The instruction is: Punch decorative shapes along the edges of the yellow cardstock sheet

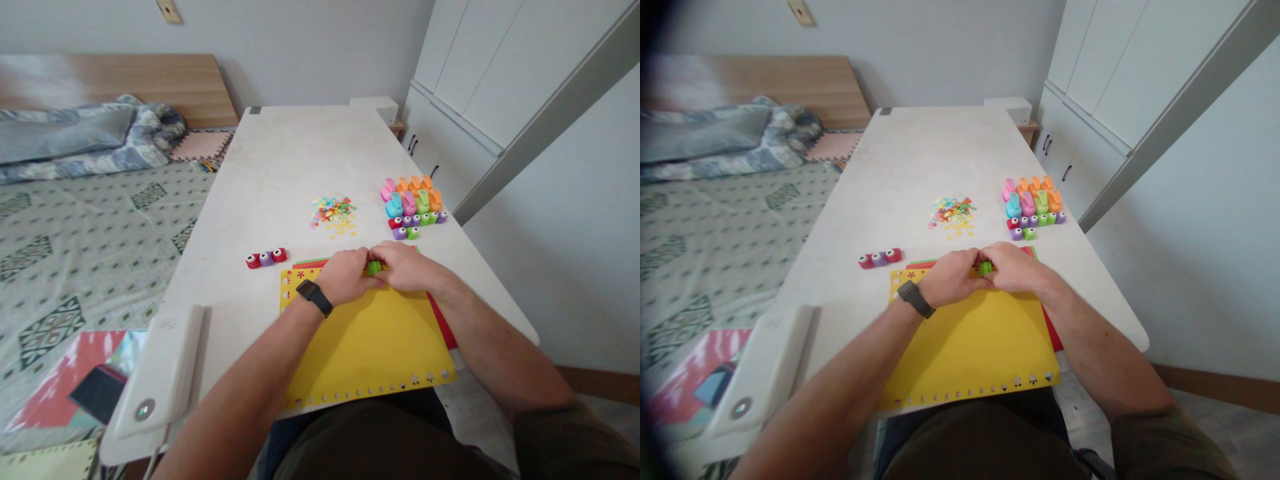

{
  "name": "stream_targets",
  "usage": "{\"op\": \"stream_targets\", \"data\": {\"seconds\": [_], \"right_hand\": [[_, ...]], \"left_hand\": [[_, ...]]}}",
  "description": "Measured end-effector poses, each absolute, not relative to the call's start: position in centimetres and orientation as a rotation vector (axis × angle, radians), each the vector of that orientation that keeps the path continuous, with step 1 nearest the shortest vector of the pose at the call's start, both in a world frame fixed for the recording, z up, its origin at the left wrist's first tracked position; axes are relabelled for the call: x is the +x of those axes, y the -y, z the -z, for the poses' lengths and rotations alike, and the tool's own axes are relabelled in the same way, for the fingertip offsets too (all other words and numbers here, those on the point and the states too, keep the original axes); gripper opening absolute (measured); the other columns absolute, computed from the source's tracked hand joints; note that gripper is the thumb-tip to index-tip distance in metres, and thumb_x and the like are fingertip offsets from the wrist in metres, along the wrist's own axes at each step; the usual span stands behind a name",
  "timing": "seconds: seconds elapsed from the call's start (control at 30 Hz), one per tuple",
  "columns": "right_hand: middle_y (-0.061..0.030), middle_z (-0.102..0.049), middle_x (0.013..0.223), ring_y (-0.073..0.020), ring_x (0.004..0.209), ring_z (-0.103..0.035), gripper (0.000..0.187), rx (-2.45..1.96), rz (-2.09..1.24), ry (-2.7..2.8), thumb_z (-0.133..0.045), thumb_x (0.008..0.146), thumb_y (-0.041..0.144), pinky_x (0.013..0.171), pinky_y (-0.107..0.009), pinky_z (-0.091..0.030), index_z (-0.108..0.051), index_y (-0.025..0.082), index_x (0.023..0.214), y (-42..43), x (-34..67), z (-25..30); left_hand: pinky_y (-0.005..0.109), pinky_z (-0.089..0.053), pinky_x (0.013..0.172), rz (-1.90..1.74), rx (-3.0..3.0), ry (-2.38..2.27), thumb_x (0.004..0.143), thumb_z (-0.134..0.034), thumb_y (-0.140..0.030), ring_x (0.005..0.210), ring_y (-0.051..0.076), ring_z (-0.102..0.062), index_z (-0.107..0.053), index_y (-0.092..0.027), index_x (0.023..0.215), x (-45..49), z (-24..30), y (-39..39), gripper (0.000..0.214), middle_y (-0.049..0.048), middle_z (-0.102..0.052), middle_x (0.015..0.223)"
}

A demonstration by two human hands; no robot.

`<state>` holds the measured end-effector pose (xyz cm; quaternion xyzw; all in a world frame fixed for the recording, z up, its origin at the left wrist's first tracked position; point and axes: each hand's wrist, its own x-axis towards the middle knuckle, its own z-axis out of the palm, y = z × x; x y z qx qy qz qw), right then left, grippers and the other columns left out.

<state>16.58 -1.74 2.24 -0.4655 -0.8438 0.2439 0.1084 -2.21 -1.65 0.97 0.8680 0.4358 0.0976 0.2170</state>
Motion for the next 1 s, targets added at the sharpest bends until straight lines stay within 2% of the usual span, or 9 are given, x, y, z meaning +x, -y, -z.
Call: {"op": "stream_targets", "data": {"seconds": [0.33,0.5,0.57,0.73,0.83,1.0], "right_hand": [[-0.0073,-0.073,0.096,-0.0209,0.083,-0.061,0.025,-1.326,-0.717,2.471,-0.073,0.073,0.012,0.072,-0.029,-0.041,-0.072,0.017,0.098,1.6,16.7,-2.1],[-0.0077,-0.071,0.097,-0.0223,0.086,-0.062,0.031,-1.406,-0.682,2.473,-0.078,0.076,0.023,0.075,-0.031,-0.042,-0.072,0.017,0.106,1.7,16.9,-2.0],[-0.0078,-0.071,0.099,-0.0229,0.089,-0.062,0.033,-1.398,-0.681,2.461,-0.079,0.077,0.025,0.078,-0.031,-0.043,-0.072,0.017,0.108,1.7,17.0,-1.9],[-0.0096,-0.072,0.107,-0.0249,0.097,-0.063,0.032,-1.376,-0.705,2.407,-0.076,0.081,0.024,0.085,-0.034,-0.046,-0.071,0.018,0.112,1.7,16.9,-2.0],[-0.0100,-0.073,0.111,-0.0258,0.101,-0.063,0.031,-1.364,-0.708,2.384,-0.074,0.083,0.023,0.089,-0.036,-0.047,-0.071,0.018,0.113,1.8,16.8,-2.1],[-0.0084,-0.073,0.112,-0.0230,0.097,-0.066,0.033,-1.357,-0.749,2.236,-0.071,0.085,0.024,0.089,-0.035,-0.049,-0.069,0.020,0.118,1.7,16.9,-1.9]], "left_hand": [[0.034,-0.052,0.082,-0.326,2.413,-1.171,0.079,-0.078,-0.059,0.097,0.028,-0.071,-0.066,-0.019,0.109,-2.6,-1.2,1.5,0.052,0.0109,-0.075,0.103],[0.038,-0.051,0.086,-0.294,2.473,-1.254,0.078,-0.076,-0.067,0.101,0.031,-0.070,-0.065,-0.018,0.116,-4.0,-1.9,2.0,0.063,0.0137,-0.074,0.107],[0.038,-0.051,0.087,-0.272,2.475,-1.291,0.082,-0.074,-0.063,0.102,0.031,-0.070,-0.067,-0.018,0.115,-4.8,-1.9,2.2,0.056,0.0139,-0.074,0.106],[0.037,-0.051,0.087,-0.262,2.465,-1.351,0.097,-0.060,-0.034,0.099,0.027,-0.071,-0.071,-0.019,0.106,-6.2,-1.8,2.3,0.020,0.0114,-0.075,0.101],[0.036,-0.051,0.082,-0.293,2.459,-1.351,0.099,-0.053,-0.027,0.092,0.026,-0.071,-0.070,-0.020,0.099,-6.7,-1.7,2.5,0.019,0.0099,-0.075,0.097],[0.034,-0.051,0.078,-0.316,2.451,-1.377,0.099,-0.053,-0.027,0.089,0.025,-0.070,-0.070,-0.021,0.097,-7.4,-1.6,2.8,0.019,0.0085,-0.075,0.095]]}}
